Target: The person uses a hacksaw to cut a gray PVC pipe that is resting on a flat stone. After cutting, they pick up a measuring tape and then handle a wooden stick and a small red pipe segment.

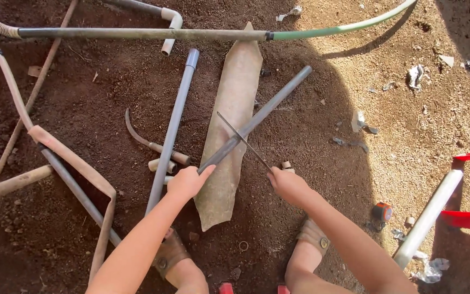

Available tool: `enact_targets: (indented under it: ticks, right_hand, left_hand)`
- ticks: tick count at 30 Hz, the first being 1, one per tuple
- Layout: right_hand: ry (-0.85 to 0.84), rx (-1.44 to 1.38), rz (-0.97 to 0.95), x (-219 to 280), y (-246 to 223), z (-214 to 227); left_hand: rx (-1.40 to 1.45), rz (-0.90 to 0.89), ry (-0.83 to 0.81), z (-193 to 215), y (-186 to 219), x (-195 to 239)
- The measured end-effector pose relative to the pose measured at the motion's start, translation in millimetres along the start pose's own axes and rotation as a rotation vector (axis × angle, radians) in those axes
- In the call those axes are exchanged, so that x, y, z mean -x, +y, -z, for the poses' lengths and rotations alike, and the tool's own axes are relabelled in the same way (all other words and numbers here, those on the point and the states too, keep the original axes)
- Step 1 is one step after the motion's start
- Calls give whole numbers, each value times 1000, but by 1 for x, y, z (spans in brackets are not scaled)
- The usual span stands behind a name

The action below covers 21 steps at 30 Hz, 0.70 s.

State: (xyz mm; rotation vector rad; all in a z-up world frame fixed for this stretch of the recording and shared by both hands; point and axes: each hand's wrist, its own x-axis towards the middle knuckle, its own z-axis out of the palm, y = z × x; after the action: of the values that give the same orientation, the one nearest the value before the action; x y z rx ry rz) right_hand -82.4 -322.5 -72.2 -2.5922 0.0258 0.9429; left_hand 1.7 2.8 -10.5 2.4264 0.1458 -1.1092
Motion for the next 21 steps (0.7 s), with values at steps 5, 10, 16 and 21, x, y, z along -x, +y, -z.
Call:
enact_targets:
  ticks: [5,10,16,21]
  right_hand:
    - [19,22,13,-13,-7,-2]
    - [12,54,10,-20,-1,-2]
    - [26,94,32,-32,-6,-5]
    - [35,85,11,-40,-2,-9]
  left_hand:
    - [-32,8,-12,4,1,1]
    - [-66,3,17,-4,1,-2]
    - [-127,-13,42,-6,5,5]
    - [-275,-86,137,-19,0,7]
